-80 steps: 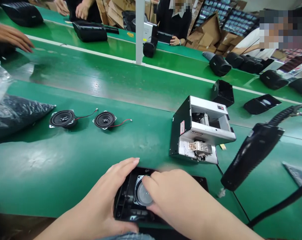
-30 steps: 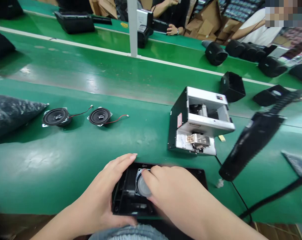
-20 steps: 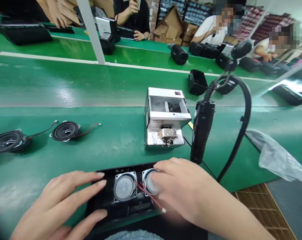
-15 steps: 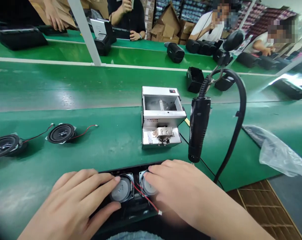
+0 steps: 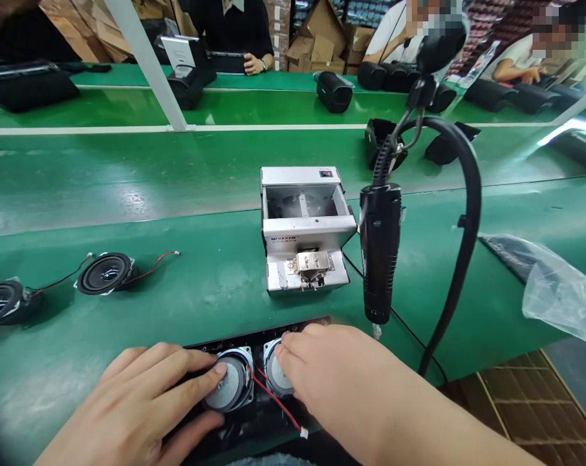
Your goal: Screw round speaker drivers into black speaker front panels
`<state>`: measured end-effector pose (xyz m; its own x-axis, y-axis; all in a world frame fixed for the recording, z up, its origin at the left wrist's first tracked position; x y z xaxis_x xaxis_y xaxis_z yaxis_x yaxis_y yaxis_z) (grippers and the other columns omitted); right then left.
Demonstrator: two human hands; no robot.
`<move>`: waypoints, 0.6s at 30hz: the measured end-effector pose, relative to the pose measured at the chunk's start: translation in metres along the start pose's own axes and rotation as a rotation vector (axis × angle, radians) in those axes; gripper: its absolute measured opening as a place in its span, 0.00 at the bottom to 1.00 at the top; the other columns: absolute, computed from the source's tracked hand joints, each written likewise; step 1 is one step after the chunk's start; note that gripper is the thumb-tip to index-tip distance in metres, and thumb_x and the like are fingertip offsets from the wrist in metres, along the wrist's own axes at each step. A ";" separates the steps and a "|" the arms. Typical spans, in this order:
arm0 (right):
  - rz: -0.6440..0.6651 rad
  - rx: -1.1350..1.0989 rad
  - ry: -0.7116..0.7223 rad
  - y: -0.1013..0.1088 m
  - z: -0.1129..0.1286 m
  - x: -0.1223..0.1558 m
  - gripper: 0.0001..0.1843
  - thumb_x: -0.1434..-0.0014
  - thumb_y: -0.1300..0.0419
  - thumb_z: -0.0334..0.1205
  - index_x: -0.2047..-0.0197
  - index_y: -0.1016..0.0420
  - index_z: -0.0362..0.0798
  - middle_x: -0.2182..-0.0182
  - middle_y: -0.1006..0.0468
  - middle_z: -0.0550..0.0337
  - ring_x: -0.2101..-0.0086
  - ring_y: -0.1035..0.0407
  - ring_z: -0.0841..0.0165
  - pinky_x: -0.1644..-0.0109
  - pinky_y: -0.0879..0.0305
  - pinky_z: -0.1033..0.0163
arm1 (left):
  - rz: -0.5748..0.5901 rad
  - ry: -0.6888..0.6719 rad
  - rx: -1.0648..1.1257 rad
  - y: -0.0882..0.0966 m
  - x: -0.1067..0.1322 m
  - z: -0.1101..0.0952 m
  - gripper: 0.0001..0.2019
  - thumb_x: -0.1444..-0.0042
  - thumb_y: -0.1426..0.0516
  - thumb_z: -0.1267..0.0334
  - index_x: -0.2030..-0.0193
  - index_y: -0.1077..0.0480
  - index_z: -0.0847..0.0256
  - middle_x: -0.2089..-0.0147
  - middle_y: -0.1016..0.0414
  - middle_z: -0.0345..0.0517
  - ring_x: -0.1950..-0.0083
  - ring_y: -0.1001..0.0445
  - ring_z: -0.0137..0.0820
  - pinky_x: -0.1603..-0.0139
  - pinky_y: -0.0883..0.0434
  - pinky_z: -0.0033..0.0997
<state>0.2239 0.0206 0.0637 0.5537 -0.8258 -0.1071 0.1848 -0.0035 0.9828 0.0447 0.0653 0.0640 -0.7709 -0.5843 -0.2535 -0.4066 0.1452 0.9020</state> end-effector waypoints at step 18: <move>0.250 0.009 -0.047 -0.035 0.019 -0.050 0.15 0.55 0.32 0.24 0.77 0.31 0.53 0.81 0.29 0.64 0.83 0.42 0.64 0.77 0.64 0.53 | 0.243 0.051 -0.173 -0.022 0.009 0.002 0.21 0.38 0.30 0.60 0.39 0.22 0.57 0.53 0.14 0.41 0.56 0.20 0.40 0.56 0.31 0.42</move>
<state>0.1741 0.0515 0.0379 0.5430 -0.8270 0.1460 0.0395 0.1988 0.9793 0.0458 0.0583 0.0414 -0.8078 -0.5893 -0.0088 -0.1204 0.1503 0.9813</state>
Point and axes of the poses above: each hand's wrist, its own x-axis away from the middle knuckle, its own y-axis out of the back of the hand, z = x × y, the point moved 8 cm from there along -x, towards the middle knuckle
